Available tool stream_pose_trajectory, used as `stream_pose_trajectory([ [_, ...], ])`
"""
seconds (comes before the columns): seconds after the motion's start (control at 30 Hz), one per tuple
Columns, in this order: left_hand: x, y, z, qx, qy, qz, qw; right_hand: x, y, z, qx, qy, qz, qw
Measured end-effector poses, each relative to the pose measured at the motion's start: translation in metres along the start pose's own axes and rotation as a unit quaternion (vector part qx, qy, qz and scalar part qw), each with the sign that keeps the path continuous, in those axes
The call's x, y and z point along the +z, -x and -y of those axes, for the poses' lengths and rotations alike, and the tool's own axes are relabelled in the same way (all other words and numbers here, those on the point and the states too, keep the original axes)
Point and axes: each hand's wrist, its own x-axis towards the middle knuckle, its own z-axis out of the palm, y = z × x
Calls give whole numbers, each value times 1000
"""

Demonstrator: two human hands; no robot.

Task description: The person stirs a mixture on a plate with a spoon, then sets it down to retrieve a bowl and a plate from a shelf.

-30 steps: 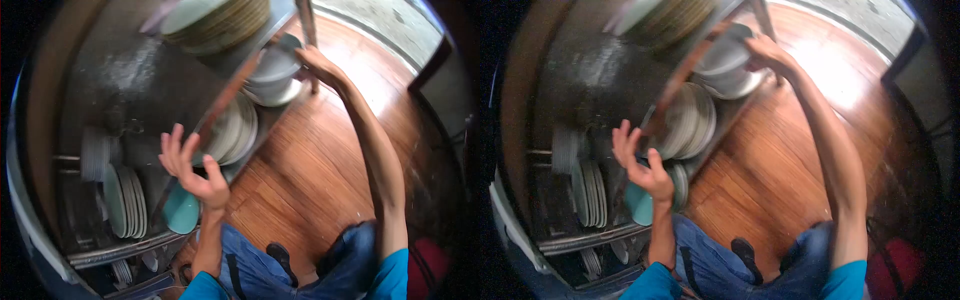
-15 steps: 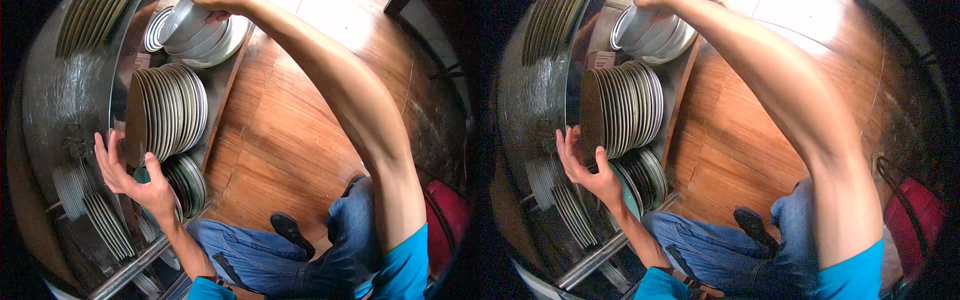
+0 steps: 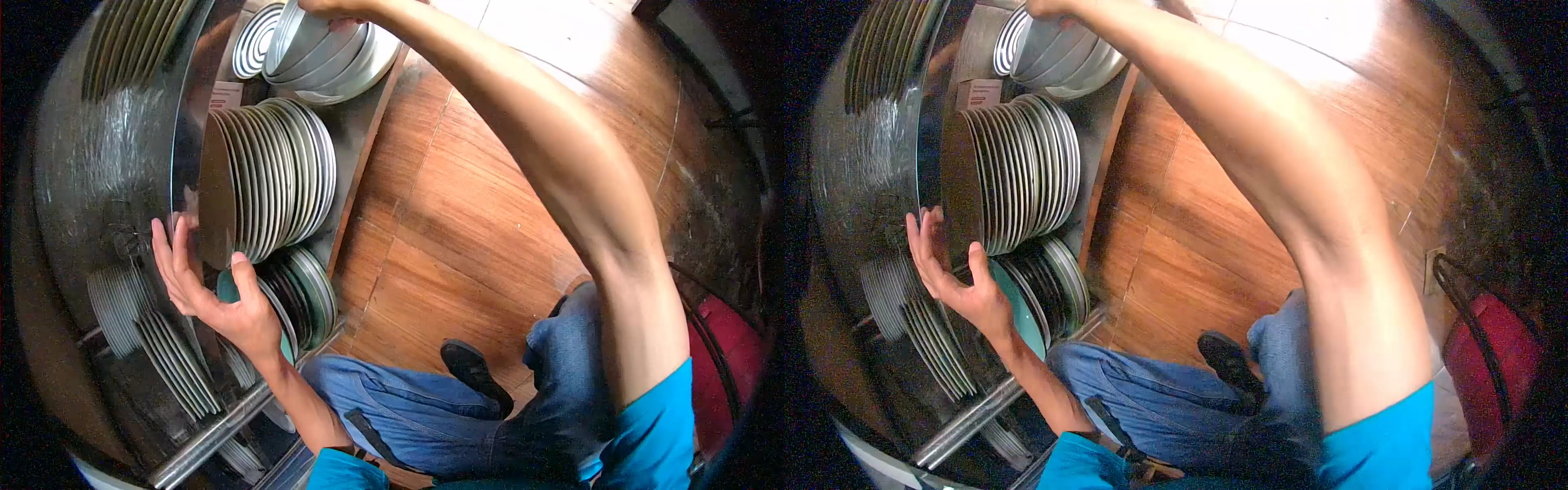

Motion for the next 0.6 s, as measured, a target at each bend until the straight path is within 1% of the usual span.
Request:
stream_pose_trajectory([
  [0.03, 1, 1, 0, -2, 1, -2, 1000, -3, 4, 0, 10, -30, 7, 999],
  [0.1, 0, 2, 3, -19, 46, -12, 999, 11, -14, -12, -67, 12, -17, 998],
  [0.13, -1, 2, 2, -22, 31, -6, 999, 16, -15, -16, -74, 13, -16, 997],
  [0.2, -4, 1, 1, -19, 25, -14, 999, 16, -16, -19, -106, 79, -40, 990],
  [0.23, -5, 0, 2, -14, 23, -13, 1000, 12, -17, -17, -118, 83, -42, 989],
  [0.3, -5, 0, 1, -18, -16, -10, 1000, 6, -15, -17, -69, 67, 32, 995],
  [0.37, -3, -2, -4, -28, -4, -37, 999, 6, -24, -17, -88, 85, 34, 992],
  [0.4, -2, -4, -3, -19, 1, -43, 999, 2, -20, -14, -63, 56, 41, 996],
  [0.43, -4, -3, 0, -13, -2, -46, 999, 0, -25, -16, -86, 88, 31, 992],
  [0.47, -5, -2, 1, -16, -16, -39, 999, -6, -31, -18, -59, 81, 55, 993],
  [0.5, -6, -1, 3, -8, -10, -28, 1000, -17, -24, -10, -27, 73, 83, 994],
  [0.57, -16, 0, 7, -32, 55, 13, 998, -62, 13, 22, 50, 35, 204, 977],
  [0.6, -16, -2, 9, -30, 52, 15, 998, -63, -3, 8, -84, 78, 210, 971],
])
